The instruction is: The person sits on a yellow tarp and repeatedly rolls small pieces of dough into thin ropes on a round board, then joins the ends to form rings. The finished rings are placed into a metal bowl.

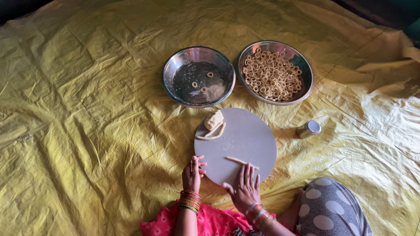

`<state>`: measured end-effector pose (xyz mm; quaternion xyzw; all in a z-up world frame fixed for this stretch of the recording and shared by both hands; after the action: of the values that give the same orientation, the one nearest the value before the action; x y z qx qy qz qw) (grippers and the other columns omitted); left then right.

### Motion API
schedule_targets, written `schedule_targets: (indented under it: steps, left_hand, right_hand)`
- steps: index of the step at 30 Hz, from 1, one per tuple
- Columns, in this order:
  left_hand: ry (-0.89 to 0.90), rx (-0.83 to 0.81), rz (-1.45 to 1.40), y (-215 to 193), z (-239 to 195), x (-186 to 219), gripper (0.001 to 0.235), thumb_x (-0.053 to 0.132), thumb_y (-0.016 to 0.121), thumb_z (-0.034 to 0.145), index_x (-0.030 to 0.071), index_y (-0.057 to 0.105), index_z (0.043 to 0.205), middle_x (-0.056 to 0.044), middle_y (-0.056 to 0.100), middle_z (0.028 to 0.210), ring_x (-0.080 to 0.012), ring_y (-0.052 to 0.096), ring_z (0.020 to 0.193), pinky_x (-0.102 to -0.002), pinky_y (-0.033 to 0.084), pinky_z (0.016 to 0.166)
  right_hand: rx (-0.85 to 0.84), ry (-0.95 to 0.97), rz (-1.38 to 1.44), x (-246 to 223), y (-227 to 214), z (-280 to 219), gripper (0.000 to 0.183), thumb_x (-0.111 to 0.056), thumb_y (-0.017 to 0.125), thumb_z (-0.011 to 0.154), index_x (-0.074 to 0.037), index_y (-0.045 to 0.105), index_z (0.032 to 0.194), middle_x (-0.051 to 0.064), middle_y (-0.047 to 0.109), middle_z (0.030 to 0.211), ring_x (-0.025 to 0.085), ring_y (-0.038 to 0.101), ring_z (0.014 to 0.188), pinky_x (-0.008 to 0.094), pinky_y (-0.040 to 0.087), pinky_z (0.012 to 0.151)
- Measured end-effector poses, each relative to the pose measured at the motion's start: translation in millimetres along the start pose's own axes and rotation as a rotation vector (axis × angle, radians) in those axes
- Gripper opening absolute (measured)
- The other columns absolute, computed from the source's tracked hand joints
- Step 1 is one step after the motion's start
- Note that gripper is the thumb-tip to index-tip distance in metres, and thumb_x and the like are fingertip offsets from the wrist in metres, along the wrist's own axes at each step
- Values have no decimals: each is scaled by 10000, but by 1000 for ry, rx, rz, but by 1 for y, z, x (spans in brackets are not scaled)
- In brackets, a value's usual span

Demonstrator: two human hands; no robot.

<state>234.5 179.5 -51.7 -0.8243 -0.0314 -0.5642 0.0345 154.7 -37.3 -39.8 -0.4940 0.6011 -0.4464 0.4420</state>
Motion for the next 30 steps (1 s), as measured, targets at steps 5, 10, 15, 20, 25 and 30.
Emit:
schedule_targets:
  steps: [5,10,15,20,25,30]
  left_hand:
    - [-21,-16,7,2,1,0,615,555,360,1027,100,727,1217,-27,758,907,-79,605,632,-236,507,590]
    - [-12,-26,-10,3,1,3,634,557,343,1034,90,726,1227,-40,759,914,-75,609,642,-228,505,591]
    - [-16,-21,-31,3,0,4,633,551,332,1036,98,717,1255,-42,772,926,-75,599,639,-222,506,596]
    - [-12,-20,-52,4,-2,6,629,547,312,1038,114,668,1322,-41,762,965,-68,615,649,-215,522,604]
    - [-5,-19,-68,4,-1,9,616,543,312,1032,131,622,1370,-47,760,974,-75,614,635,-225,516,591]
    - [15,-17,-83,2,-2,12,615,542,308,1037,135,618,1378,-49,757,983,-74,624,641,-222,522,600]
  right_hand:
    - [-79,100,55,27,-51,55,1011,-757,154,957,-9,-34,1610,172,-46,1703,332,-69,1580,549,-35,1255]
    - [330,113,129,58,-105,150,1002,-711,236,978,26,-25,1605,214,-58,1692,366,-71,1568,541,-15,1249]
    - [173,4,-236,24,-44,144,1030,-732,313,968,38,36,1593,245,40,1690,410,18,1562,552,43,1250]
    - [330,-209,79,-27,-9,34,1073,-707,433,921,84,104,1567,299,138,1640,442,105,1541,591,81,1216]
    - [282,-135,58,-7,-35,85,1117,-751,418,903,67,72,1582,265,135,1661,409,75,1556,588,43,1234]
    - [358,-69,-61,31,-76,180,1069,-735,399,931,7,44,1614,196,52,1706,355,4,1582,579,0,1244]
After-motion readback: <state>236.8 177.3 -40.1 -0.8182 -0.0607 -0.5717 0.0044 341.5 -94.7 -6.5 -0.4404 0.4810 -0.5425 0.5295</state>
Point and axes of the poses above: each hand's wrist, its own z-axis towards the middle knuckle, its own y-axis out of the palm, x = y × z, the point moved 8 cm from there along z, towards the middle knuckle
